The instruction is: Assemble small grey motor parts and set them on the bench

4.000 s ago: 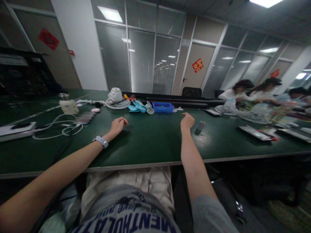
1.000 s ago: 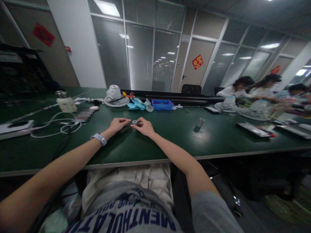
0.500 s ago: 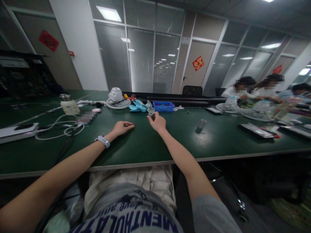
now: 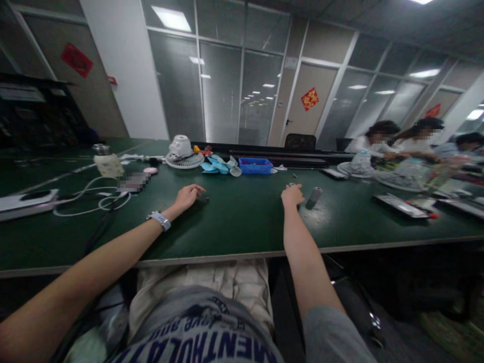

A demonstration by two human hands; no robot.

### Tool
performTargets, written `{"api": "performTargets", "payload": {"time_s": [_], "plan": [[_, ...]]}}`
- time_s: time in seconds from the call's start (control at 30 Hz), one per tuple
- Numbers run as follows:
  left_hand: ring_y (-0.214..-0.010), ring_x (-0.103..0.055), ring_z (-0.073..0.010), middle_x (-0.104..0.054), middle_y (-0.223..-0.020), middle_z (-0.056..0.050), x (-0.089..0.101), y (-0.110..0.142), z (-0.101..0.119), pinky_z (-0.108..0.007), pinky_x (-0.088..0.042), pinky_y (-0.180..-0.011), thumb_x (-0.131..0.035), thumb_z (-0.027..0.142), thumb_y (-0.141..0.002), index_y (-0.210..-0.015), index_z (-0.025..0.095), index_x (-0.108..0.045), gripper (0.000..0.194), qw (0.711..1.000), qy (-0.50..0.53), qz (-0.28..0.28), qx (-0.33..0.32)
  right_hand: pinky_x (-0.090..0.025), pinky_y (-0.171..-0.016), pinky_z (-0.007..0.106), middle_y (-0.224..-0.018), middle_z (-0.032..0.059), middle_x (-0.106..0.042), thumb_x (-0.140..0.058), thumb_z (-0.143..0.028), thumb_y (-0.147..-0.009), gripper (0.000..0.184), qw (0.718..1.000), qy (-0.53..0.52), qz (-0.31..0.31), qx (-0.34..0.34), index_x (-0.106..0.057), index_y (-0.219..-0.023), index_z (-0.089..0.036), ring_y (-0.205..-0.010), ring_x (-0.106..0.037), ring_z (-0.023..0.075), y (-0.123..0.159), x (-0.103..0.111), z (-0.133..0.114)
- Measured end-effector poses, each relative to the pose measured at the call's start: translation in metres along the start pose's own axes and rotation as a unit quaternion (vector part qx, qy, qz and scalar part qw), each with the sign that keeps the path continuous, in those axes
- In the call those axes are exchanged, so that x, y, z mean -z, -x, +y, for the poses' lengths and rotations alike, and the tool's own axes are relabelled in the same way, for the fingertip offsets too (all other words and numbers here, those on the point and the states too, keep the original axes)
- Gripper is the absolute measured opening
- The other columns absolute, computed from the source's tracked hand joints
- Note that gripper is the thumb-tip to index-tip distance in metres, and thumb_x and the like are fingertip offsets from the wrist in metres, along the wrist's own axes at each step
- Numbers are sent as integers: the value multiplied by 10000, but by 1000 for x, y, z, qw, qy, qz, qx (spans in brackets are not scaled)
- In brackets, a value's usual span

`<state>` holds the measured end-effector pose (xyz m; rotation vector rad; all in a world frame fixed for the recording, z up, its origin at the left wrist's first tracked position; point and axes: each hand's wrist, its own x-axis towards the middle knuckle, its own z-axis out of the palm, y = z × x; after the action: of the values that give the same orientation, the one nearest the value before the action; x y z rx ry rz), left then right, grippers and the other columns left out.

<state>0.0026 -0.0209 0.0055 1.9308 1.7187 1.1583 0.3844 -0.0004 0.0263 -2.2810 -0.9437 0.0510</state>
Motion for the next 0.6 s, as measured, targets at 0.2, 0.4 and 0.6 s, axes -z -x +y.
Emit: {"api": "performTargets", "payload": {"time_s": [0.2,0.4,0.6], "plan": [[-623,-616,-174,-674,-638,-13,2,2,3,-256,-448,-627,-362,140,-777,-807,200,-732,376,1000,-4,-7,4,-346,-1024,462,-1326,266,-512,-586,-331,-880,611,986,-1,144,87,-360,-1375,-54,-1254,-473,338,15,4,-15],[-763,-643,-227,-726,-797,-44,2,1,-1,-296,-465,-703,-402,132,-772,-748,229,-740,352,999,-32,26,26,-371,-1050,378,-1306,100,-599,-476,-273,-940,355,864,-123,-14,488,-578,-1269,-188,-1222,-520,228,100,-6,-67],[-875,-659,-280,-732,-934,-93,5,1,-1,-350,-473,-748,-442,130,-768,-875,226,-717,310,994,-54,49,84,-386,-1074,469,-1389,56,-550,-538,-292,-933,361,725,-127,-213,643,-618,-1284,-266,-1292,-497,249,165,-50,-94]]}}
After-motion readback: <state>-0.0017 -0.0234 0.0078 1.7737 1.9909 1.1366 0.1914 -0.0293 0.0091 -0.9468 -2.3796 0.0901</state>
